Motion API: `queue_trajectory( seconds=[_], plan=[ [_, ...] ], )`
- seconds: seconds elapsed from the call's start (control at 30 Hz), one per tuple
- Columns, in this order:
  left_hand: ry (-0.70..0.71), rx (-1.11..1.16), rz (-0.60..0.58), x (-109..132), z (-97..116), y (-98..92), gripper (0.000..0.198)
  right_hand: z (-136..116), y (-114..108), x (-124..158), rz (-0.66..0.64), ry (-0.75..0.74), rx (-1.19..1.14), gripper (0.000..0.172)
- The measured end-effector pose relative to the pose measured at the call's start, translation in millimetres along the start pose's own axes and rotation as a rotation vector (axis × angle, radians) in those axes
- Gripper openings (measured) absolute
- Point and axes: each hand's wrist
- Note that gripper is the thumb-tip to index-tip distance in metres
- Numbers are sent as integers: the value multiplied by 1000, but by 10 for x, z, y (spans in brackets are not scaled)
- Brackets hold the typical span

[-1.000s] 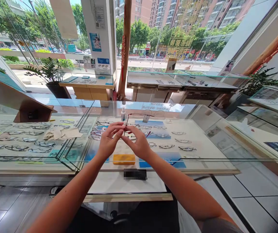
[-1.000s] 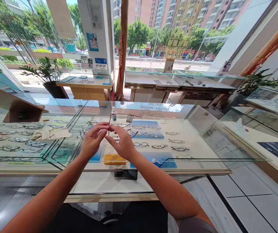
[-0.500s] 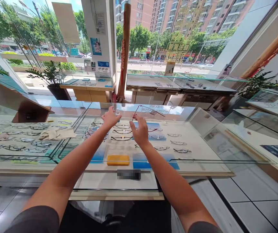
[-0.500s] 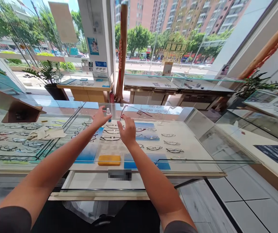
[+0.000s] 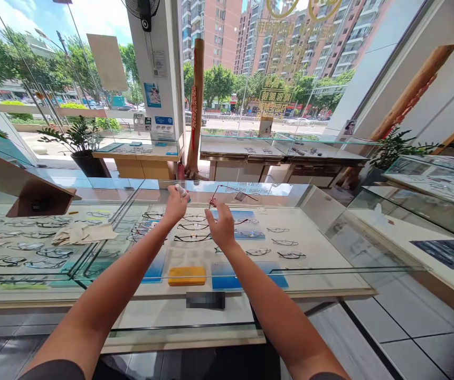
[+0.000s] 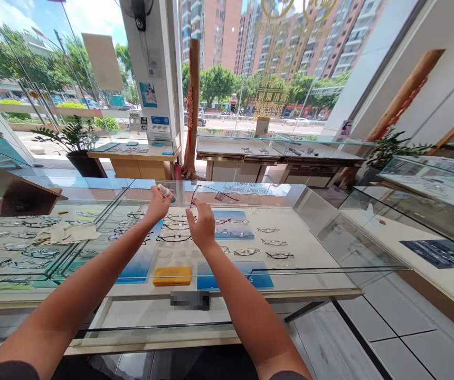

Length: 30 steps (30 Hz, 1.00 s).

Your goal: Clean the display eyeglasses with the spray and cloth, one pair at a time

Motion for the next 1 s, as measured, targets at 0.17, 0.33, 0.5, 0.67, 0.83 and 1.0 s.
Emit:
queue_trajectory(
  seconds=[0.17,0.33,0.5,0.67,0.83,1.0],
  plan=[
    [184,471,-55,487,7,-229,47,-42,9,12,10,21,-23,42],
    [102,913,-108,980,-54,-439,60,-209,10,100,-45,-21,-56,39],
    [34,1170,-285,1215,-18,-632,51,-460,-14,269,-177,-37,-197,41],
    [42,1185,-503,1324,63,-716,80,-742,-82,392,-310,-21,-380,37],
    [54,1117,-508,1343,86,-645,81,-862,-117,427,-433,125,-604,45],
    [127,731,-235,1332,31,-517,69,-873,-127,410,-532,172,-734,48]
  ],
)
Point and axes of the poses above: each hand's wrist, its own x-axis away from the middle knuckle, its own y-axis out of the palm, z = x × y, and after that the axes turned 12 degrees about -z, right-handed
